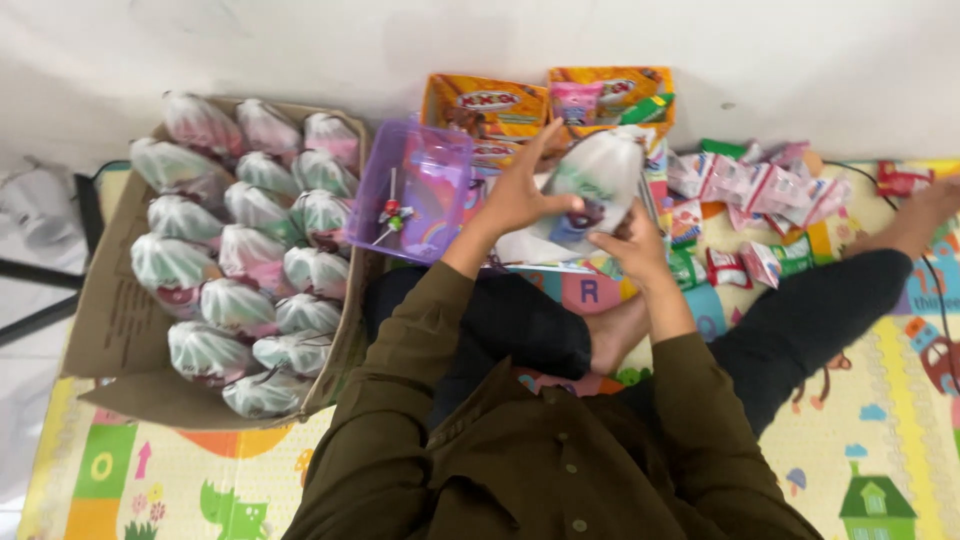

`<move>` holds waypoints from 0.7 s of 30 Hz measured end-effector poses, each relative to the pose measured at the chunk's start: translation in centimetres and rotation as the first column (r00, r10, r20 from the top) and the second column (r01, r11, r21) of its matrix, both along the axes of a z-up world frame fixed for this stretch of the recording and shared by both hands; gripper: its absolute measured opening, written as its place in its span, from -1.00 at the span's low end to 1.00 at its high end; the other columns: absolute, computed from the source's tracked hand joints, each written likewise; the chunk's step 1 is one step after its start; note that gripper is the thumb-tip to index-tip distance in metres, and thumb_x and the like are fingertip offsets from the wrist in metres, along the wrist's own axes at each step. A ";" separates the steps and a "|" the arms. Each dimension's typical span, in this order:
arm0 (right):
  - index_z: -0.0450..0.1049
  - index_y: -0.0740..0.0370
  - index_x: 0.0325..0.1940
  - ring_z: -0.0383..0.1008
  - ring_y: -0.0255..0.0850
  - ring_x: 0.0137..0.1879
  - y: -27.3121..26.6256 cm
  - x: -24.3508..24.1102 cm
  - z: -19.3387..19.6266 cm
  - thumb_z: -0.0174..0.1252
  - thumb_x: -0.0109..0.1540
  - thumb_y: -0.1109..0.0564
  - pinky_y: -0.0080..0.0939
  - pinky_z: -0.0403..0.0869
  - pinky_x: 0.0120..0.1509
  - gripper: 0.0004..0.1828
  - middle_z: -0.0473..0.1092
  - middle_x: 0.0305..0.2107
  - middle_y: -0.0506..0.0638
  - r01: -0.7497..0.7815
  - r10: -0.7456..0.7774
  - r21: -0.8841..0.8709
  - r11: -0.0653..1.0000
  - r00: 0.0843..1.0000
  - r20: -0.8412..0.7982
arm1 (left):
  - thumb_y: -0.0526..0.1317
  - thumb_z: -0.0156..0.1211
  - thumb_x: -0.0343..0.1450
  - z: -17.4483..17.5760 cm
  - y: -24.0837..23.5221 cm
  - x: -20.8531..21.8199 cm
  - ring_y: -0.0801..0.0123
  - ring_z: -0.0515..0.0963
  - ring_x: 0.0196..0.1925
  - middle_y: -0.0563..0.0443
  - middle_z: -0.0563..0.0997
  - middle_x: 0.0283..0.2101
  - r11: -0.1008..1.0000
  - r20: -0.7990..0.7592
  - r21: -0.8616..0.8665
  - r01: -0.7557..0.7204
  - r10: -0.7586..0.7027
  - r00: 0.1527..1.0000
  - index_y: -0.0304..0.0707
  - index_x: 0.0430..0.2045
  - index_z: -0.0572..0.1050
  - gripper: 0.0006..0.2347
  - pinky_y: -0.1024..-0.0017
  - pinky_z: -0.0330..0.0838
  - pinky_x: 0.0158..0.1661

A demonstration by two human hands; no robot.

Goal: The person is sitting on the floor and packing various snacks and candies into small plastic gift bags, which are then placed into a cardboard box.

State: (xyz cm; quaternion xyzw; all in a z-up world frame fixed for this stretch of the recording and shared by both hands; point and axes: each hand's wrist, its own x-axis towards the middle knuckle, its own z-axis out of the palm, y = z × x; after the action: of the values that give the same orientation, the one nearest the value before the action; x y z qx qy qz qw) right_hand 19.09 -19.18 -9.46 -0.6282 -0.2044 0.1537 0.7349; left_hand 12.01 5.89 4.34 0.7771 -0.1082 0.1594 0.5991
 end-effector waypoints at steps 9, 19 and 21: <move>0.28 0.11 0.35 0.54 -0.15 0.09 3.2 -3.1 5.9 0.50 0.06 0.29 -0.12 0.60 0.09 -0.17 0.46 0.03 0.00 -0.017 0.018 -0.051 0.999 0.999 0.033 | 0.06 0.73 0.09 1.7 2.8 -3.7 -0.12 0.51 0.28 -0.11 0.45 0.34 0.962 -0.233 0.272 0.000 0.066 0.970 0.45 0.45 0.03 0.05 0.07 0.40 0.30; 0.04 0.18 0.58 0.42 -0.01 0.27 4.9 -6.2 14.0 0.32 0.16 0.27 -0.04 0.51 0.25 -0.05 0.31 0.24 0.19 -0.289 0.298 -0.103 0.952 0.950 0.091 | -0.13 0.65 0.19 8.1 16.7 -16.0 -0.49 0.44 0.20 -0.60 0.52 0.09 0.959 -0.100 0.265 -0.106 0.136 0.986 -0.51 0.19 0.38 -0.27 -0.19 0.26 0.22; 0.14 0.24 0.54 0.47 0.03 0.23 3.9 -5.5 13.6 0.23 0.22 0.33 -0.04 0.52 0.23 -0.20 0.36 0.17 0.27 -0.261 0.273 -0.134 0.956 0.959 0.078 | -0.25 0.61 0.18 10.4 19.9 -20.4 -0.34 0.52 0.13 -0.47 0.56 0.02 0.924 -0.234 0.330 -0.195 0.280 0.931 -0.47 0.12 0.45 -0.38 -0.13 0.38 0.13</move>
State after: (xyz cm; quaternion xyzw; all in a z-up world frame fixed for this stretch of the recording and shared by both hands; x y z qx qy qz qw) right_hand 13.61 -15.27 4.11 -0.6451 -0.3128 0.2335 0.6569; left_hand -8.39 25.76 14.74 0.8812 0.0494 0.1027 0.4587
